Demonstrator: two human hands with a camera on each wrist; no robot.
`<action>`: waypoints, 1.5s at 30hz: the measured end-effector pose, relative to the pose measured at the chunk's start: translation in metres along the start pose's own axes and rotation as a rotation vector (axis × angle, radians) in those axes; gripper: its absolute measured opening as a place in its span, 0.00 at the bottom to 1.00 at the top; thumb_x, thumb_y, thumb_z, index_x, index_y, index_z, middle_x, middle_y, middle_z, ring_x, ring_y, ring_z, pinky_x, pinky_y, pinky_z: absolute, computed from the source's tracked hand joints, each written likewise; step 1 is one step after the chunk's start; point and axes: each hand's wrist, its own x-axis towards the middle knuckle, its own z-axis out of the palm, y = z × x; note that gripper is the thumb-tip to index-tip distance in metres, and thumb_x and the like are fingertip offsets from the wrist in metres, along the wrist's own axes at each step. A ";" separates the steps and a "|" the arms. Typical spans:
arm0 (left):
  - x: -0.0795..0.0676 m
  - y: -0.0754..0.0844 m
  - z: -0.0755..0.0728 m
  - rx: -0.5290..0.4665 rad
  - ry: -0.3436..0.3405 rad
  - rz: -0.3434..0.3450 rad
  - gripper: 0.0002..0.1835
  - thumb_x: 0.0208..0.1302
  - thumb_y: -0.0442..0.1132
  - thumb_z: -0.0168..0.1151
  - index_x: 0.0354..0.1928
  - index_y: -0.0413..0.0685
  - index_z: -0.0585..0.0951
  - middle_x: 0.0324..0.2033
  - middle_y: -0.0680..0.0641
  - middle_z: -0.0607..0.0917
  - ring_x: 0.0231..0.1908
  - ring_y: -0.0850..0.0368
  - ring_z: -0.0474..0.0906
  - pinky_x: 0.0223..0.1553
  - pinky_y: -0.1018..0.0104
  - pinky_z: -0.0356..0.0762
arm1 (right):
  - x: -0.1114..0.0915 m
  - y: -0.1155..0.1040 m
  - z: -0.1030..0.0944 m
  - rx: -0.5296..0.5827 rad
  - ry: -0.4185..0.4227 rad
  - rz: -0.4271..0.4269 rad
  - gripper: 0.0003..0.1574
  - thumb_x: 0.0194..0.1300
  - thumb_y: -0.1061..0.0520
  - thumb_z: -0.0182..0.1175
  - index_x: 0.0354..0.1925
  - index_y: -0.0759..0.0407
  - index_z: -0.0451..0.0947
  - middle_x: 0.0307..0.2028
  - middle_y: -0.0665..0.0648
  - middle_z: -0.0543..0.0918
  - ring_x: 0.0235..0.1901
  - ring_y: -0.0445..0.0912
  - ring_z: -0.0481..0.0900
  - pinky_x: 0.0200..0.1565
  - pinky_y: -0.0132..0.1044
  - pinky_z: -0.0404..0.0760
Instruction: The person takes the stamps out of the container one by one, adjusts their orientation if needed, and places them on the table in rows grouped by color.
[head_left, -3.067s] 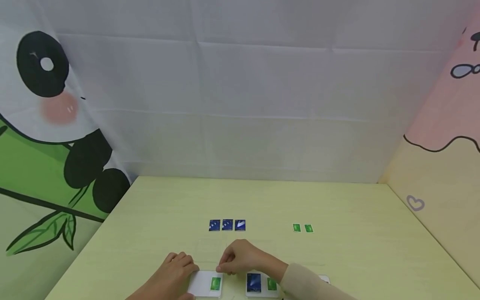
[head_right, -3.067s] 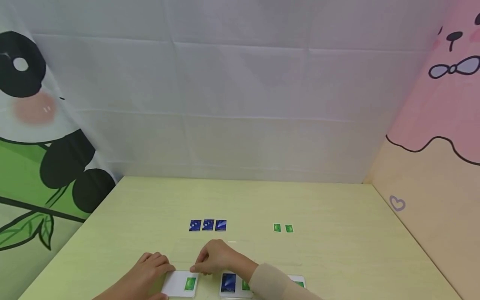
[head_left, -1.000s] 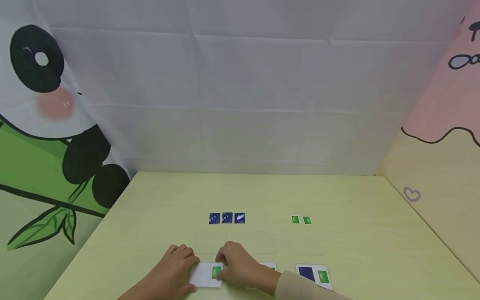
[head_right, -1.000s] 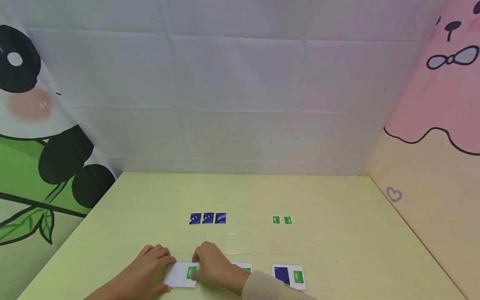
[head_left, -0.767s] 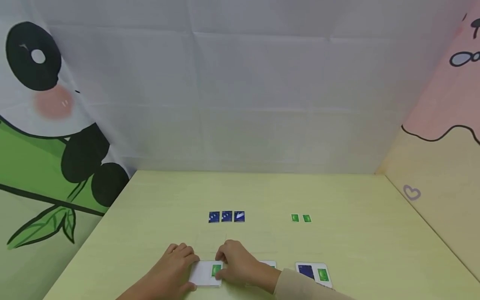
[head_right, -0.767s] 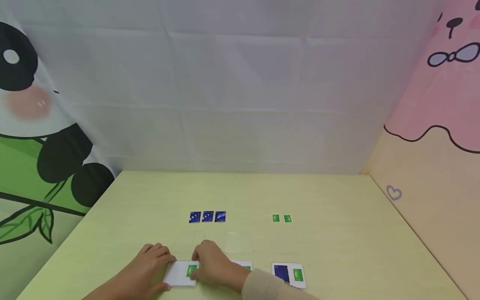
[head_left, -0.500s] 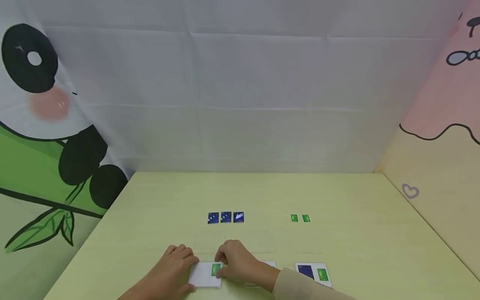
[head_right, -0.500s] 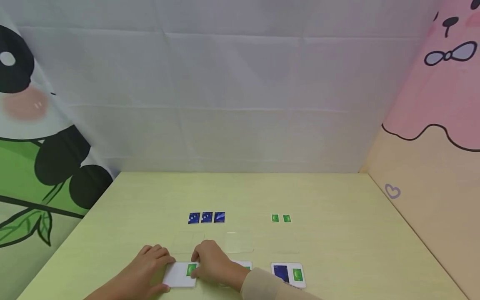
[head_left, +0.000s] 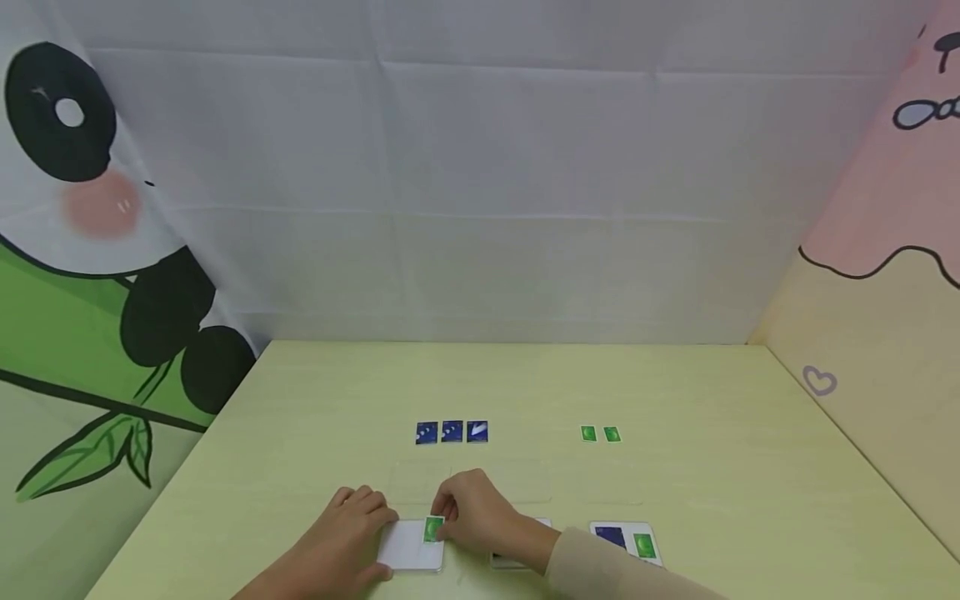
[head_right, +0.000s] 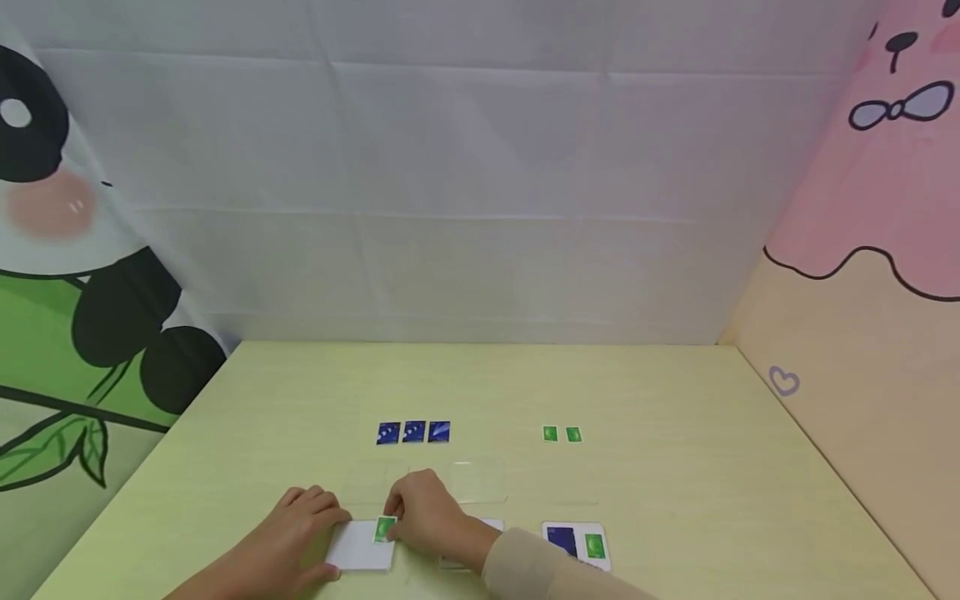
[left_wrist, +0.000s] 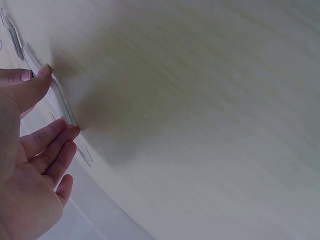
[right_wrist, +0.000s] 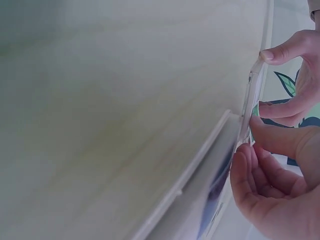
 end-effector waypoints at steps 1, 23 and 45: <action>0.000 0.000 0.000 0.003 0.000 0.000 0.29 0.44 0.59 0.73 0.46 0.50 0.82 0.41 0.56 0.80 0.43 0.59 0.71 0.50 0.54 0.67 | 0.000 0.000 0.000 0.002 0.007 -0.005 0.08 0.47 0.64 0.74 0.28 0.58 0.83 0.21 0.45 0.79 0.22 0.30 0.69 0.28 0.22 0.72; 0.002 0.003 -0.002 -0.036 -0.055 -0.061 0.31 0.43 0.59 0.74 0.46 0.48 0.82 0.40 0.55 0.81 0.42 0.58 0.70 0.52 0.52 0.67 | 0.007 -0.004 -0.003 0.191 -0.072 0.089 0.06 0.49 0.65 0.72 0.23 0.57 0.85 0.17 0.46 0.80 0.18 0.33 0.72 0.25 0.24 0.72; 0.004 0.003 -0.002 -0.042 -0.067 -0.081 0.31 0.43 0.59 0.74 0.46 0.47 0.82 0.41 0.54 0.82 0.42 0.57 0.70 0.54 0.50 0.68 | 0.006 0.006 -0.028 0.236 -0.140 0.193 0.03 0.51 0.61 0.72 0.28 0.58 0.86 0.22 0.51 0.85 0.20 0.40 0.77 0.26 0.29 0.75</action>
